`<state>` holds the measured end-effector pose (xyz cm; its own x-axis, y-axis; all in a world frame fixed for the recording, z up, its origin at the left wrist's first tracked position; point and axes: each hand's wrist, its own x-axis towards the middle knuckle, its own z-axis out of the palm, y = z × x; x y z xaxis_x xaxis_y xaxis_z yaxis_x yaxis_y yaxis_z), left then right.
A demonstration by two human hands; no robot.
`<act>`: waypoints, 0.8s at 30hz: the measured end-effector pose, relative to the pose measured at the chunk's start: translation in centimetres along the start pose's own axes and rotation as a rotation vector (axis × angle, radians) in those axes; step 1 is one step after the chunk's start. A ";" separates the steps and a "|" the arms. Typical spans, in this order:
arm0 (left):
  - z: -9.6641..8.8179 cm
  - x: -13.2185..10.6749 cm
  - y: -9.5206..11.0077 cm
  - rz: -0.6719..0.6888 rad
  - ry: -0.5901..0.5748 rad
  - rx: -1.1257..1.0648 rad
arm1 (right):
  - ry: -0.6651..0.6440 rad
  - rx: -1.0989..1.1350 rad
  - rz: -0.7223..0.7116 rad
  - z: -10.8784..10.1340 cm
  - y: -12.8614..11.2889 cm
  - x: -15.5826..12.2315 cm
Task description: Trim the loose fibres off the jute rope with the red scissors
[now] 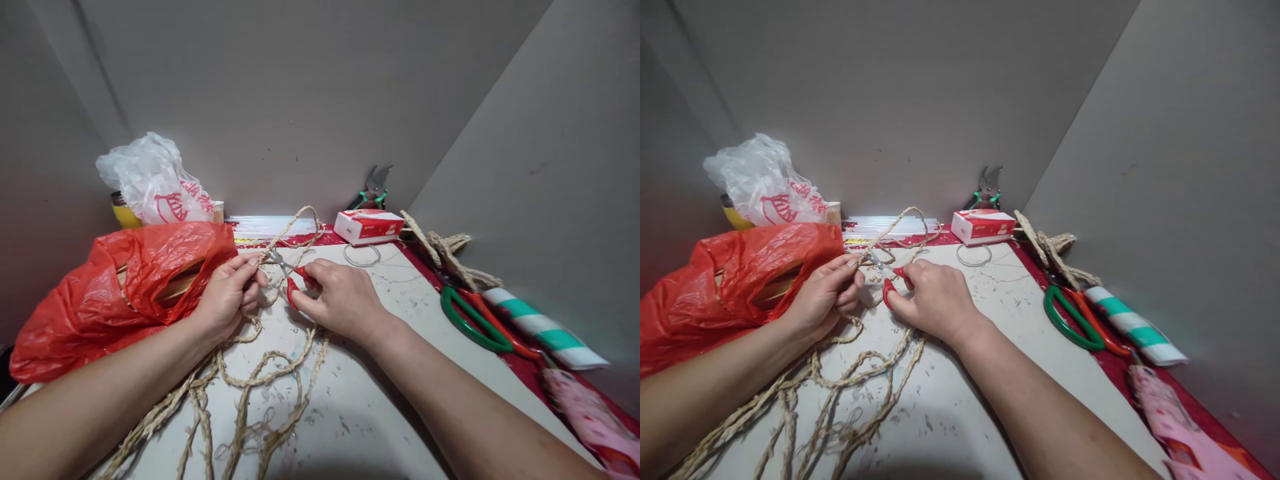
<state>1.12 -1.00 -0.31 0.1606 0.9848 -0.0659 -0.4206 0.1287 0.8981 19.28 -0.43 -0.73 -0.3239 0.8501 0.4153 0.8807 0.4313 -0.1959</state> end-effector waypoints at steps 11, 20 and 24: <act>0.5 -0.3 0.2 0.006 0.030 0.020 | -0.062 -0.176 -0.063 -0.4 -0.4 0.1; 0.1 -0.2 0.0 0.008 0.042 -0.002 | -0.186 -0.133 -0.040 -0.6 -0.7 0.1; 0.0 -0.1 0.0 0.027 0.048 -0.006 | -0.190 -0.022 -0.005 -0.4 -0.5 0.1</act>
<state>1.14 -1.09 -0.29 0.1065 0.9923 -0.0630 -0.4295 0.1030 0.8972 18.94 -0.63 -0.27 -0.3863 0.8905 0.2404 0.8853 0.4311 -0.1742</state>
